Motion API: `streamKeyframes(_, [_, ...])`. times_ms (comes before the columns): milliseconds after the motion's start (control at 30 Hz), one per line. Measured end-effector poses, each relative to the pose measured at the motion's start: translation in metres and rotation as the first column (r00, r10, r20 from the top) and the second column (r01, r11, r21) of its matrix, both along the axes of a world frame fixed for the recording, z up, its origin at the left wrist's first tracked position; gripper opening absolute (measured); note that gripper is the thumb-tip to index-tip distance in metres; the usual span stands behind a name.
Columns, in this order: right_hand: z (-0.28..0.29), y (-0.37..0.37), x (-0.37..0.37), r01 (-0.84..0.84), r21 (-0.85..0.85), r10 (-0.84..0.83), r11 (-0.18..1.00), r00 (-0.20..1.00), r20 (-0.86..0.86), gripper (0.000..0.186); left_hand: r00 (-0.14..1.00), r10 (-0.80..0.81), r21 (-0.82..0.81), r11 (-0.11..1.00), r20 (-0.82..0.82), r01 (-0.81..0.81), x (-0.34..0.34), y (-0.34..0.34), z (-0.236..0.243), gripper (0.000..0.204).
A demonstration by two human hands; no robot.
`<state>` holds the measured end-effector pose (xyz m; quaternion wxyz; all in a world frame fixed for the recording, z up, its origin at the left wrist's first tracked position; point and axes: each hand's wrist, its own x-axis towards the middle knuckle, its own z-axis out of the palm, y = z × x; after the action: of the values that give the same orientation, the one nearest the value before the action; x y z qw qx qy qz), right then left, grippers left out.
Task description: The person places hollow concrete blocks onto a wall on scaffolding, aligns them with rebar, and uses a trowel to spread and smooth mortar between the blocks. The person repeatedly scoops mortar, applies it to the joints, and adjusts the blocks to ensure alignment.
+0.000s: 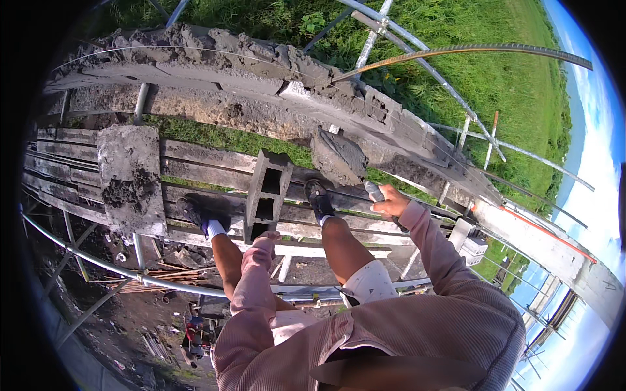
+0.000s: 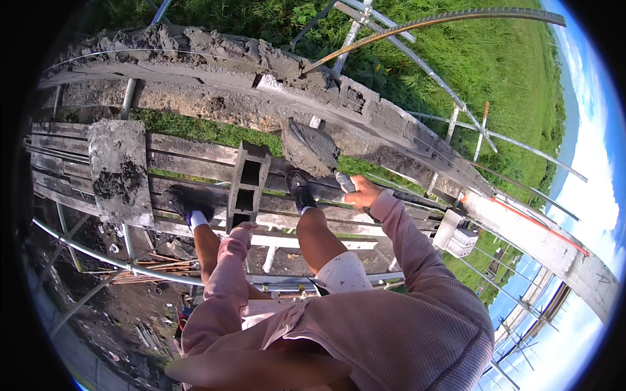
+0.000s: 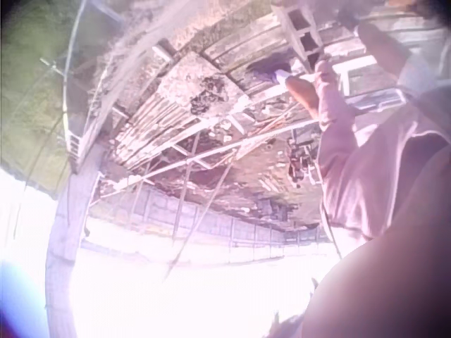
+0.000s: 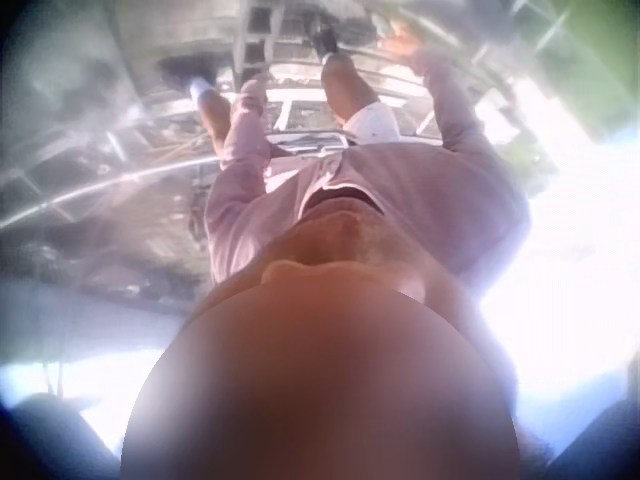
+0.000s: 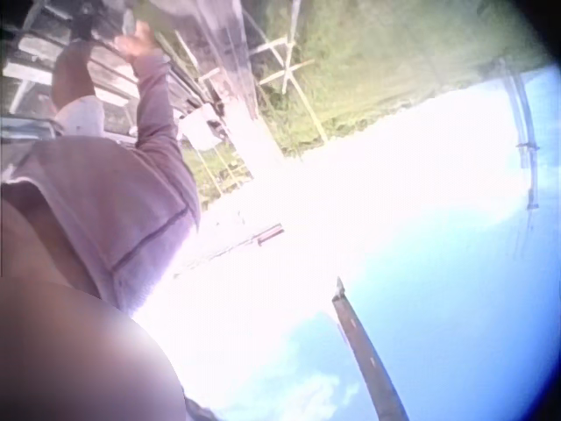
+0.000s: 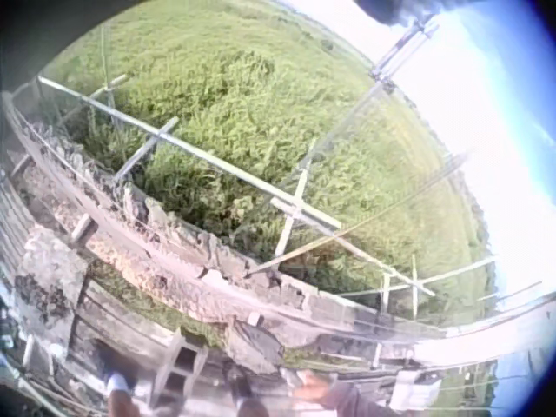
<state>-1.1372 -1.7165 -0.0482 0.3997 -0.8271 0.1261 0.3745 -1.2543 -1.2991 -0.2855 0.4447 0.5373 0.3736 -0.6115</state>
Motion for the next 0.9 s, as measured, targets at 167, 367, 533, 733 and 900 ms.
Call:
streamKeyframes(167, [0.021, -0.103, 0.009, 0.494, 0.270, -0.411, 0.826, 0.857, -0.310, 0.026, 0.863, 0.503, 0.148, 0.857, -0.042, -0.493, 0.031, 0.028, 0.055, 0.039])
streamKeyframes(367, [-0.050, -0.123, 0.102, -0.017, -0.442, 0.314, 0.897, 0.728, 0.610, 0.057, 0.848, 0.453, 0.248, 0.819, 0.274, -0.518, 0.122, 0.113, 0.103, 0.029])
streamKeyframes(533, [-0.098, -0.113, 0.124, 0.002, -0.511, 0.232, 0.859, 0.889, 0.393, 0.053, 0.927, -0.111, 0.479, 0.874, 0.358, -0.081, 0.115, 0.195, 0.185, 0.034])
streamKeyframes(733, [-0.092, -0.142, 0.025, 0.172, -0.650, 0.070, 0.740, 0.942, 0.328, 0.054, 0.878, 0.269, 0.542, 0.703, 0.396, -0.460, -0.033, 0.210, 0.256, 0.018])
streamKeyframes(900, [-0.061, -0.105, -0.064, 0.317, -0.498, -0.110, 0.807, 0.909, 0.401, 0.050, 0.541, 0.605, 0.229, 0.516, 0.585, -0.825, -0.157, 0.175, 0.222, 0.037])
